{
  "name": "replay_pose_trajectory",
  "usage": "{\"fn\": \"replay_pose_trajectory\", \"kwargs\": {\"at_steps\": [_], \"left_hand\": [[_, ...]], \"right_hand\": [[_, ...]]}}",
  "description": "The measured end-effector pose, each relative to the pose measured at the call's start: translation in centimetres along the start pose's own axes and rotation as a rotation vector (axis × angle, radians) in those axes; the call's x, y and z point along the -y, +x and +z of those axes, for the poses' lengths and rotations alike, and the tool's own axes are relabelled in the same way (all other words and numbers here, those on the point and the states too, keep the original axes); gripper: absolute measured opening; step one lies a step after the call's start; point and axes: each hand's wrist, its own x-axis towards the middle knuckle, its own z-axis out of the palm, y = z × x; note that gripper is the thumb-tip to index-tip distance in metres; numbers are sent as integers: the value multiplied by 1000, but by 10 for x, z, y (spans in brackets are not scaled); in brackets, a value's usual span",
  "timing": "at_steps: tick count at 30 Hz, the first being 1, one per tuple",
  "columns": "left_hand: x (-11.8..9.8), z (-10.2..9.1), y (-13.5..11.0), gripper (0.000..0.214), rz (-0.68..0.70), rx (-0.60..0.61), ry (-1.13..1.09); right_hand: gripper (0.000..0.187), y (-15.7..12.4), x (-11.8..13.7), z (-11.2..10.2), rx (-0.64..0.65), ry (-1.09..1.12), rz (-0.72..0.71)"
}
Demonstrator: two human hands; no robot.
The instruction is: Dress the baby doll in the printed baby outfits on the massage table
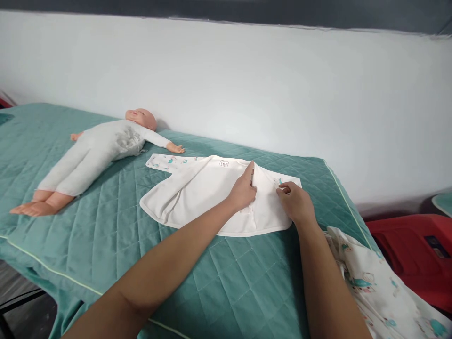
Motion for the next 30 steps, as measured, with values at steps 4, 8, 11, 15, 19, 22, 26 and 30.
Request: {"fn": "replay_pose_trajectory", "kwargs": {"at_steps": [4,8,11,15,19,22,26,30], "left_hand": [[-1,2,-2,92,85,-15,42],[-4,6,-9,100,199,65,104],[-7,7,-12,102,190,129,121],[-5,7,-11,99,199,106,110],[-3,6,-7,93,223,71,110],[-5,6,-7,85,144,33,93],[-11,3,-10,71,35,-4,52],[-8,-12,-16,59,42,-45,-24]], "right_hand": [[30,0,0,-1,6,-16,11],[29,0,0,0,-7,-33,-9],[28,0,0,1,-20,-28,-24],[30,-1,-1,-1,-52,-26,-10],[33,-2,0,-4,-49,-59,26],[32,-3,1,-6,-34,-75,41],[29,-2,2,-9,-118,-35,11],[26,-2,5,-11,-219,59,-58]]}}
